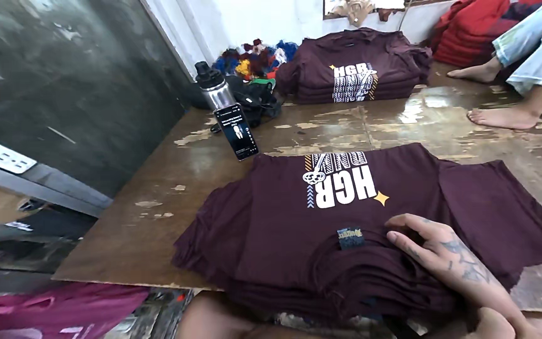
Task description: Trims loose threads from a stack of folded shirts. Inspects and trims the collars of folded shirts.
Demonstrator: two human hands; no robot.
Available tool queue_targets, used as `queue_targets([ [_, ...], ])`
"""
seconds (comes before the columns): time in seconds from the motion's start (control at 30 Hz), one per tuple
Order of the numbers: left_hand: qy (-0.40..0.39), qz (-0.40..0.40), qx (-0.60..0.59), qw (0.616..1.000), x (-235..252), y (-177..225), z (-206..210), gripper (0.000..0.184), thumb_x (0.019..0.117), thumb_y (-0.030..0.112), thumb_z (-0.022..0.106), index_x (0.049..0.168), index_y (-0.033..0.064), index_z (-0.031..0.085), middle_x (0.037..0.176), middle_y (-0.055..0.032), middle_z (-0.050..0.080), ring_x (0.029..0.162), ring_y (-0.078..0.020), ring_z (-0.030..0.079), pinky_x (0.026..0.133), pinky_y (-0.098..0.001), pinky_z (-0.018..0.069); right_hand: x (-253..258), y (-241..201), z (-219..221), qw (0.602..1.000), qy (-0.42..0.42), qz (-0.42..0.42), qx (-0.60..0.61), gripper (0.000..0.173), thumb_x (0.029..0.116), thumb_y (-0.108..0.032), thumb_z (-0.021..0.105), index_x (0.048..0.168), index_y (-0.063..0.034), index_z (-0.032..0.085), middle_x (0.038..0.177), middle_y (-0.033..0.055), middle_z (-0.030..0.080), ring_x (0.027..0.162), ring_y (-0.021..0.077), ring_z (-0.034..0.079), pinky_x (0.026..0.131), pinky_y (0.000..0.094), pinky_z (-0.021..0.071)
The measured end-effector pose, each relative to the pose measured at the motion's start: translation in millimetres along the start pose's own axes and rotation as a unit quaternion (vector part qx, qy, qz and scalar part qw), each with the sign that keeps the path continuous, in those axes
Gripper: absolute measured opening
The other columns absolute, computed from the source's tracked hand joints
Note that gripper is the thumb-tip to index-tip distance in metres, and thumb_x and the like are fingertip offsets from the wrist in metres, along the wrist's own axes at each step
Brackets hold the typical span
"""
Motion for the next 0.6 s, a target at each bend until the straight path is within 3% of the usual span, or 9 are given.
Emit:
queue_targets([
  [0.07,-0.011,0.003,0.008,1.000,4,-1,0,0.019,0.0914,0.019,0.061,0.090,0.0149,0.080,0.104,-0.0015,0.075,0.105,-0.0184,0.067,0.081,-0.0365,0.0454,2,-4,-1,1.000,-0.005,0.010,-0.006,0.037,0.0998,-0.039,0.051,0.105,-0.0097,0.074,0.089,0.0051,0.073,0.079,0.0093,0.068,0.071,0.0272,0.0549],
  [0.17,-0.011,0.005,0.007,1.000,8,0,0,0.017,0.0873,0.011,0.062,0.088,0.0138,0.079,0.101,-0.0017,0.074,0.102,-0.0187,0.067,0.081,-0.0354,0.0460,3,-8,-1,1.000,-0.008,0.020,-0.018,0.037,0.0990,-0.037,0.052,0.105,-0.0083,0.074,0.090,0.0066,0.073,0.078,0.0128,0.069,0.071,0.0297,0.0557],
  [0.27,-0.009,0.003,0.007,1.000,9,1,-2,0.016,0.0842,0.006,0.064,0.084,0.0141,0.078,0.099,-0.0020,0.074,0.098,-0.0185,0.067,0.078,-0.0344,0.0463,13,-31,-13,0.994,-0.070,0.081,0.022,0.036,0.0996,-0.023,0.054,0.112,0.0059,0.073,0.100,0.0226,0.074,0.090,0.0310,0.071,0.083,0.0445,0.0546],
  [0.37,-0.028,-0.002,0.005,1.000,8,2,-2,0.019,0.0847,0.005,0.063,0.087,0.0156,0.079,0.103,-0.0022,0.075,0.095,-0.0190,0.068,0.075,-0.0338,0.0474,2,-8,-1,1.000,-0.005,0.014,-0.023,0.038,0.0992,-0.037,0.051,0.105,-0.0082,0.075,0.089,0.0069,0.074,0.078,0.0145,0.070,0.070,0.0317,0.0561],
  [0.47,-0.022,-0.011,0.002,1.000,6,2,0,0.020,0.0846,0.008,0.064,0.089,0.0181,0.080,0.105,-0.0004,0.075,0.093,-0.0184,0.068,0.074,-0.0347,0.0468,1,-4,0,1.000,-0.002,0.004,-0.022,0.038,0.0998,-0.039,0.051,0.105,-0.0092,0.075,0.090,0.0064,0.073,0.078,0.0135,0.069,0.070,0.0311,0.0557],
  [0.57,0.005,-0.030,-0.007,1.000,6,-2,3,0.021,0.0821,0.005,0.064,0.085,0.0195,0.078,0.098,0.0027,0.073,0.104,-0.0183,0.066,0.089,-0.0386,0.0440,1,-5,0,0.999,-0.005,0.004,-0.034,0.039,0.0997,-0.039,0.051,0.105,-0.0088,0.074,0.087,0.0066,0.073,0.075,0.0142,0.068,0.067,0.0317,0.0553],
  [0.6,0.011,-0.030,-0.009,0.999,7,-3,3,0.021,0.0818,0.004,0.063,0.083,0.0193,0.077,0.096,0.0028,0.072,0.104,-0.0186,0.065,0.089,-0.0382,0.0439,2,-6,0,0.999,-0.006,0.002,-0.036,0.039,0.1000,-0.039,0.051,0.105,-0.0086,0.074,0.087,0.0069,0.073,0.075,0.0146,0.069,0.067,0.0320,0.0554],
])
Point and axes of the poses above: each hand's wrist, its own x-axis towards the middle knuckle, its own z-axis out of the palm, y = z × x, the point moved 1 cm from there along x, towards the middle knuckle
